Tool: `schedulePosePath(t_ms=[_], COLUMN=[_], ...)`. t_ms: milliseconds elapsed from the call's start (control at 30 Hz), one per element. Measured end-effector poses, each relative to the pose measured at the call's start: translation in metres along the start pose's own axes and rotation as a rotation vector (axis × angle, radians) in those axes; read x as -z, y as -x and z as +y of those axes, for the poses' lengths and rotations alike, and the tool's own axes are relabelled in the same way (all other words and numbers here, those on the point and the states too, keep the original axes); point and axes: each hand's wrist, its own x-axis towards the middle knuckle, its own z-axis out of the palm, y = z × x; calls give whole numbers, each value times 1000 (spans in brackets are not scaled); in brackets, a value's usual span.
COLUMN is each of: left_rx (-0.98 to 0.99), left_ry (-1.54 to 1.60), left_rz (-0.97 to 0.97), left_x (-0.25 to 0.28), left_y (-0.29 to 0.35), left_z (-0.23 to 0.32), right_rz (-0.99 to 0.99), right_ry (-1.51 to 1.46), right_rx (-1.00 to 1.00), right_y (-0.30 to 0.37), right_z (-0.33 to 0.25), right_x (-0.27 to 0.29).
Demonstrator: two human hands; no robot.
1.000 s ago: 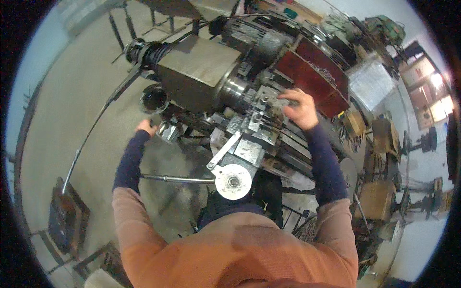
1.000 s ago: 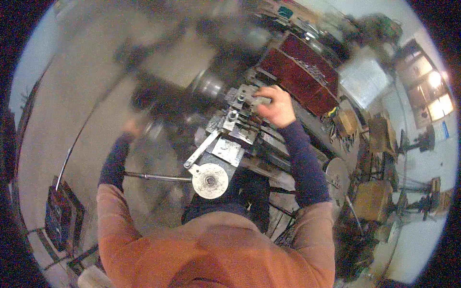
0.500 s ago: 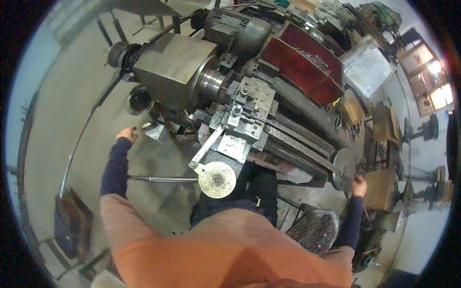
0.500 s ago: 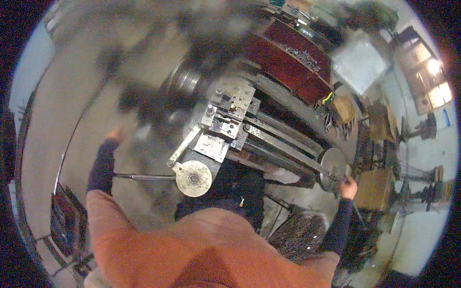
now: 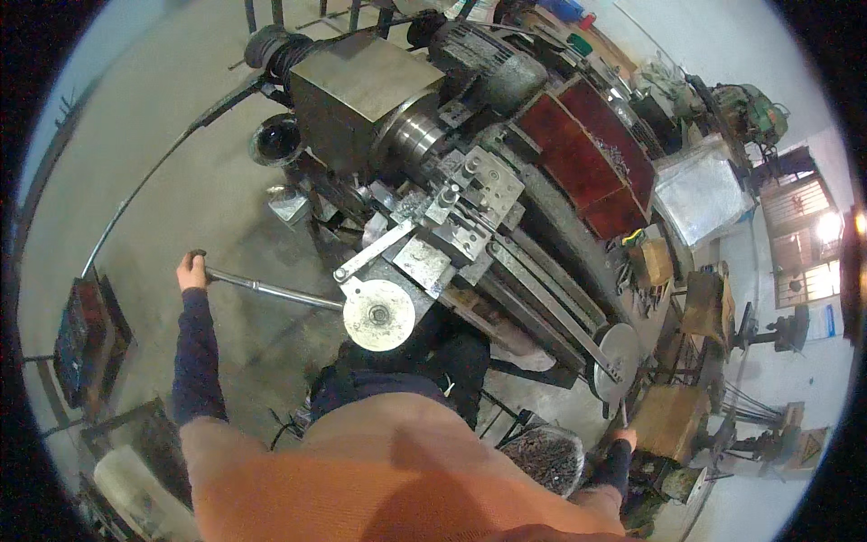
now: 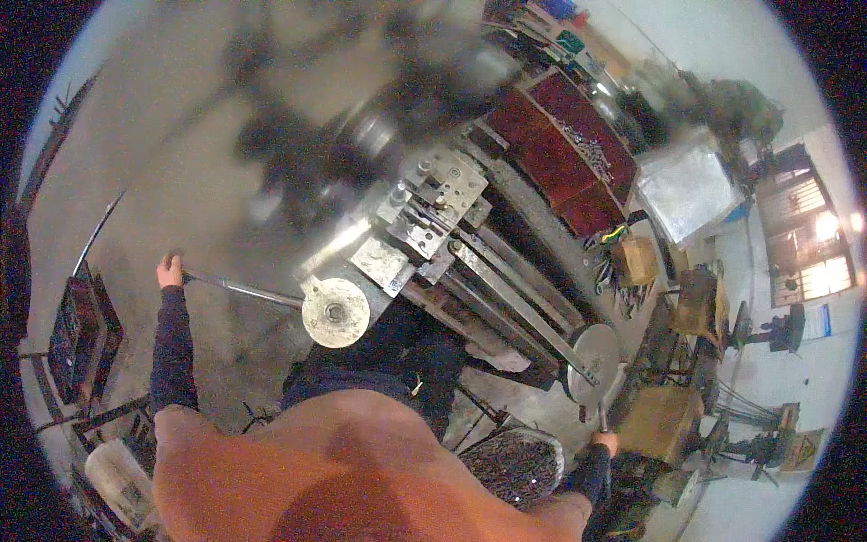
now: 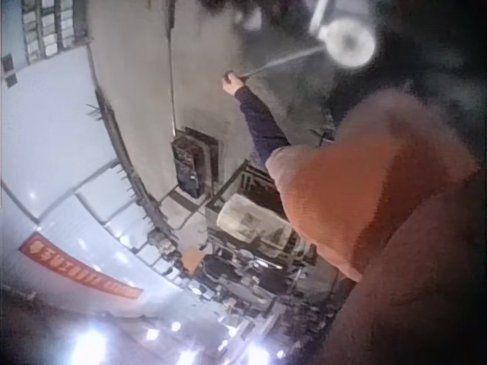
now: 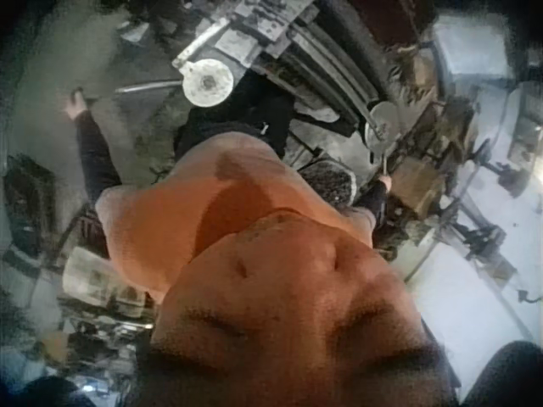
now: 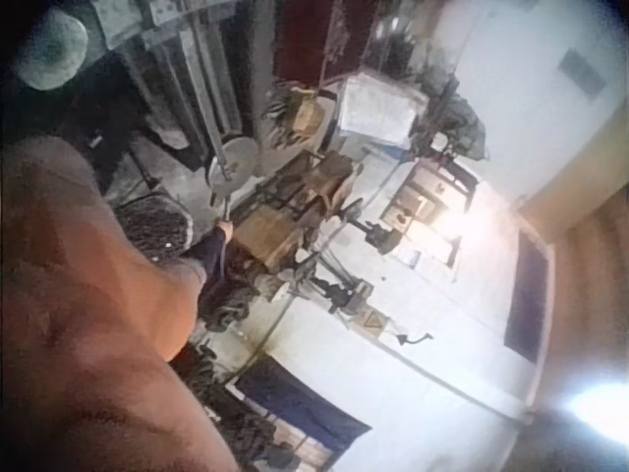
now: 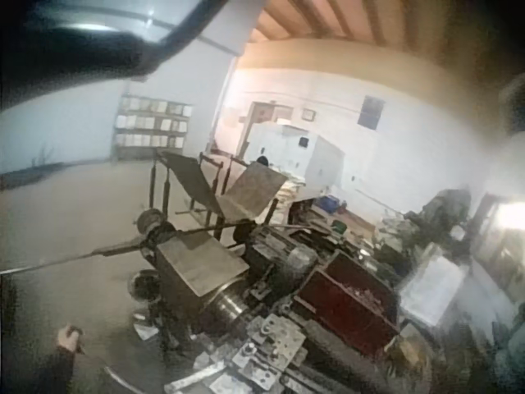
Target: The person operates a metal lathe, repeatedly loading small cylindrical metal pieces into the chuck, machining them, and then removing the finished parts. The person places the finished pieces into a nearby container.
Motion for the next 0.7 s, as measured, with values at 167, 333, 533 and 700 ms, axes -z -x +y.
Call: schedulePosePath(t_ms=[167,333,533,700], left_rx=[110,202,194,207], left_ry=[80,271,315,287], left_rz=[36,63,67,69], left_x=[-1,-29,-38,-40], left_y=[17,0,-4,-3], left_z=[22,37,48,57], right_rz=[34,37,54,96], right_ry=[-118,-275,-340,-345], right_rx=[-60,-99,-96,-67], right_y=[132,174,182,170], right_z=[-36,-39,-46,-27], right_x=[29,10,3,-20])
